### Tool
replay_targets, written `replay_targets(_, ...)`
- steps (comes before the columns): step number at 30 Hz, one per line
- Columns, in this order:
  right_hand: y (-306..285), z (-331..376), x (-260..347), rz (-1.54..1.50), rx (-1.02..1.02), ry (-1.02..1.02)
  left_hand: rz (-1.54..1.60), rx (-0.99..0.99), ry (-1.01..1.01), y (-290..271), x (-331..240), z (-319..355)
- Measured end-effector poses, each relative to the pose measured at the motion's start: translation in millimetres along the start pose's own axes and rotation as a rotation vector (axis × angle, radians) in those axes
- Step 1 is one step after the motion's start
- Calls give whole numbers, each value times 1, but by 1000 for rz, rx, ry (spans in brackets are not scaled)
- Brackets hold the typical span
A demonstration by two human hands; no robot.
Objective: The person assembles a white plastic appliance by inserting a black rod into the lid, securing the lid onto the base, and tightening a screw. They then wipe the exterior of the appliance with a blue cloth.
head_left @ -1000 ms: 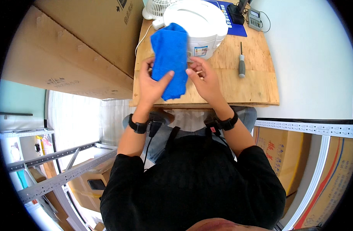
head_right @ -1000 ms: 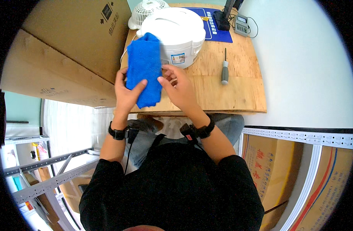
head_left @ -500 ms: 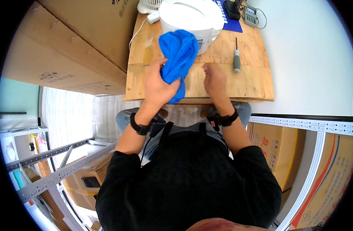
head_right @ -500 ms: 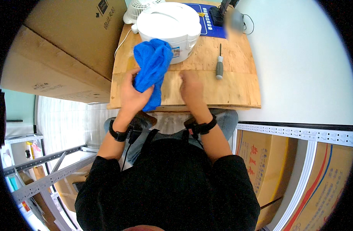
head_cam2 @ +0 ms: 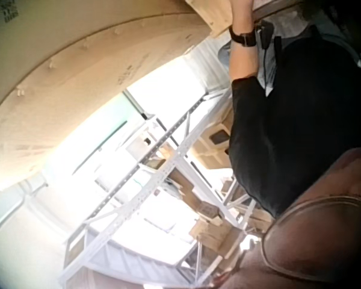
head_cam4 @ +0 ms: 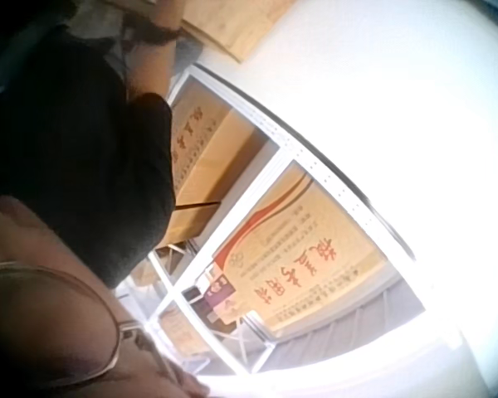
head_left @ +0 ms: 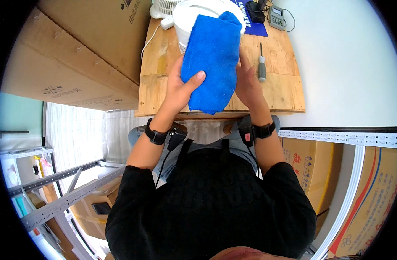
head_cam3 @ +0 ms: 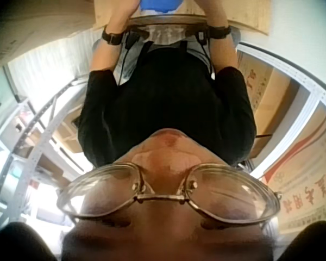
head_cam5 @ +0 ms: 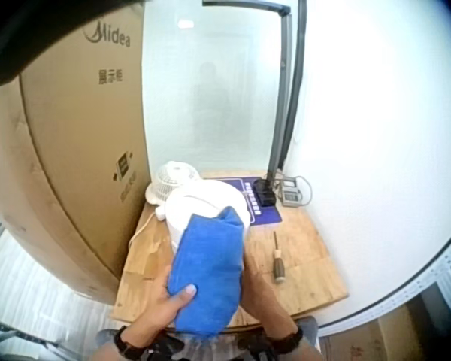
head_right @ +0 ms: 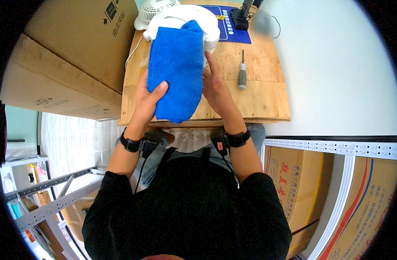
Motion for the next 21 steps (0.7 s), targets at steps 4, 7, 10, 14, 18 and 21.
replay_targets(4, 20, -14, 24, -16, -38, -17, -147, 140, -48, 11, 7, -16)
replay_targets(7, 32, -22, 57, 296, -222, -122, -478, 222, 104, 11, 10, -30)
replay_targets(10, 28, -27, 94, 542, -412, -450, -763, 135, 339, 3, 0, -48)
replay_targets(14, 12, -46, 128, 1168, -781, -939, -946, 45, 524, -20, 5, -75)
replay_targets(18, -6, -87, 96, 1520, -477, -896, -1082, 135, 627, -19, 28, -98)
replay_targets(21, 1, -92, 73, 1531, -440, -895, -1205, 140, 554, -5, 45, -96)
Point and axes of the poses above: each hand's wrist, its own z-axis away from the middle knuckle, its own y-axis out of the palm, x = y × z, the point moved 1 cm from there along -z, towards the middle knuckle, and after that the axes turned 11 degrees about y, right-handed, at the moved point
